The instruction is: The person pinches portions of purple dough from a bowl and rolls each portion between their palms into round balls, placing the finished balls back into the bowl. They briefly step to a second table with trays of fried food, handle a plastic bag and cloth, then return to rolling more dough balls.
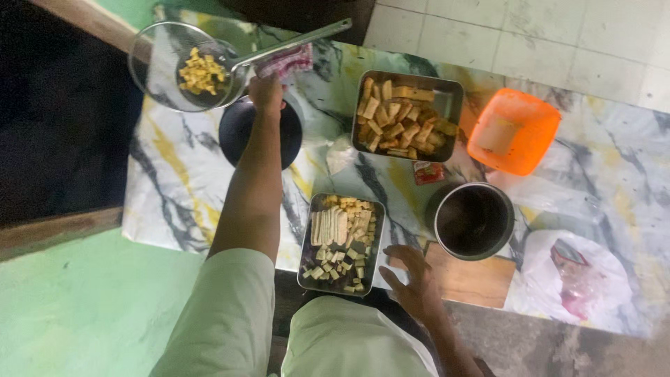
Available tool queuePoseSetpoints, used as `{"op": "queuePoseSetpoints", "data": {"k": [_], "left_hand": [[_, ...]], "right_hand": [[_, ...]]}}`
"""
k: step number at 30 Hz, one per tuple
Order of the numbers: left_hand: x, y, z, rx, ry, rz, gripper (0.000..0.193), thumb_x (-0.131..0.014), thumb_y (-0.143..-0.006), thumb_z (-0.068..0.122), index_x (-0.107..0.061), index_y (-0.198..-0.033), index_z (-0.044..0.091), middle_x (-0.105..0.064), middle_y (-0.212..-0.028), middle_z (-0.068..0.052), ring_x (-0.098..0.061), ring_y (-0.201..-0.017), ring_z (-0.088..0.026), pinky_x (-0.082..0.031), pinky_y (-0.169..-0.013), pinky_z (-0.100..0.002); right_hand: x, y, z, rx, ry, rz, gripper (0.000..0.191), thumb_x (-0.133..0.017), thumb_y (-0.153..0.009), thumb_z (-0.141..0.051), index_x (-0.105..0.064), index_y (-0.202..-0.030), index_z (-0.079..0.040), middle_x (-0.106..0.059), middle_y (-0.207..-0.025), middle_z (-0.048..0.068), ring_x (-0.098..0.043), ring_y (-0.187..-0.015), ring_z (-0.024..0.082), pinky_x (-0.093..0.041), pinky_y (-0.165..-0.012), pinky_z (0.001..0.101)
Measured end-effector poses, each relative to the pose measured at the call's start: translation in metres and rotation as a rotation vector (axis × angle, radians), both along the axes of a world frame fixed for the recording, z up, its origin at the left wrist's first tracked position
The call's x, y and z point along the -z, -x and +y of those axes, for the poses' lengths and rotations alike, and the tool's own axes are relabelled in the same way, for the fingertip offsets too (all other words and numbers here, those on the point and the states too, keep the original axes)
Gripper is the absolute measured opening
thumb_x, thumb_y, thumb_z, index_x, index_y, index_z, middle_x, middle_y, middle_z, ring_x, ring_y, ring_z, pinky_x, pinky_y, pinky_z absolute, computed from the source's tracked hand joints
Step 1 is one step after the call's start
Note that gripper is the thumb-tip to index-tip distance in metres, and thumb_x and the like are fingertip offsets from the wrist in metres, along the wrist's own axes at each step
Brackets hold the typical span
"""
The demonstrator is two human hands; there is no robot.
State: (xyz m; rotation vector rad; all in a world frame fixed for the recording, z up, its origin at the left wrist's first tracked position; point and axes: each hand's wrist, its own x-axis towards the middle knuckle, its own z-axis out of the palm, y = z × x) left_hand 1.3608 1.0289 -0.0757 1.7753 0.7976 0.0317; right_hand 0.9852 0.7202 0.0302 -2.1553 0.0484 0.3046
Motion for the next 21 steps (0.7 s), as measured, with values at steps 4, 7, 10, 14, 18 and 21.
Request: {"op": "queuePoseSetpoints", "data": {"k": [4, 7, 10, 14, 18, 21], "left_hand": [[0.003, -0.003, -0.010, 0.153, -0.122, 0.113, 0.044, -0.047, -0.105, 0.033, -0.070, -0.083, 0.002, -0.064, -0.062, -0.008, -0.063, -0.045, -0.019, -0.048, -0.036, -0.032], [-0.006, 0.010, -0.030, 0.156, 0.179, 0.070, 0.037, -0.050, -0.100, 0.037, -0.063, -0.076, 0.011, -0.053, -0.054, -0.001, -0.049, -0.039, -0.015, -0.036, -0.032, -0.032], [-0.016, 0.046, -0.051, 0.028, 0.641, 0.098, 0.031, -0.054, -0.098, 0.036, -0.058, -0.074, 0.018, -0.043, -0.052, 0.004, -0.036, -0.038, -0.011, -0.027, -0.034, -0.029], [-0.040, 0.113, -0.057, 0.115, 1.144, -0.110, 0.030, -0.056, -0.098, 0.034, -0.055, -0.073, 0.018, -0.038, -0.053, 0.005, -0.033, -0.041, -0.010, -0.026, -0.038, -0.028], [-0.080, 0.206, -0.062, 0.360, 1.517, -0.281, 0.026, -0.061, -0.101, 0.033, -0.060, -0.086, 0.011, -0.041, -0.058, 0.005, -0.035, -0.045, -0.009, -0.029, -0.045, -0.027], [-0.118, 0.281, -0.066, 0.635, 1.525, -0.272, 0.023, -0.064, -0.091, 0.023, -0.067, -0.105, 0.005, -0.046, -0.060, 0.006, -0.036, -0.044, -0.005, -0.030, -0.040, -0.023]], "right_hand": [[-0.012, 0.002, 0.002, 0.028, 0.040, -0.058, 0.033, -0.080, -0.083, -0.016, -0.072, -0.112, -0.004, -0.074, -0.117, 0.013, -0.070, -0.112, 0.031, -0.055, -0.095, 0.0404], [-0.025, 0.003, 0.007, 0.051, 0.013, -0.025, 0.034, -0.080, -0.082, -0.016, -0.072, -0.113, -0.004, -0.073, -0.116, 0.013, -0.071, -0.107, 0.029, -0.056, -0.093, 0.0398], [-0.039, 0.006, 0.013, 0.056, -0.004, 0.045, 0.036, -0.081, -0.081, -0.017, -0.072, -0.114, -0.004, -0.073, -0.114, 0.013, -0.072, -0.100, 0.028, -0.057, -0.088, 0.0386], [-0.053, 0.017, 0.014, -0.007, -0.011, -0.014, 0.037, -0.081, -0.082, -0.019, -0.071, -0.115, -0.005, -0.074, -0.113, 0.012, -0.072, -0.098, 0.027, -0.058, -0.086, 0.0362], [-0.052, 0.046, -0.005, -0.017, -0.113, -0.037, 0.041, -0.076, -0.088, -0.018, -0.067, -0.125, -0.002, -0.071, -0.124, 0.015, -0.068, -0.113, 0.028, -0.055, -0.095, 0.0397], [-0.036, 0.069, -0.031, 0.057, -0.564, 0.065, 0.043, -0.065, -0.098, -0.020, -0.061, -0.136, 0.001, -0.068, -0.135, 0.017, -0.066, -0.123, 0.027, -0.056, -0.103, 0.0412]]}}
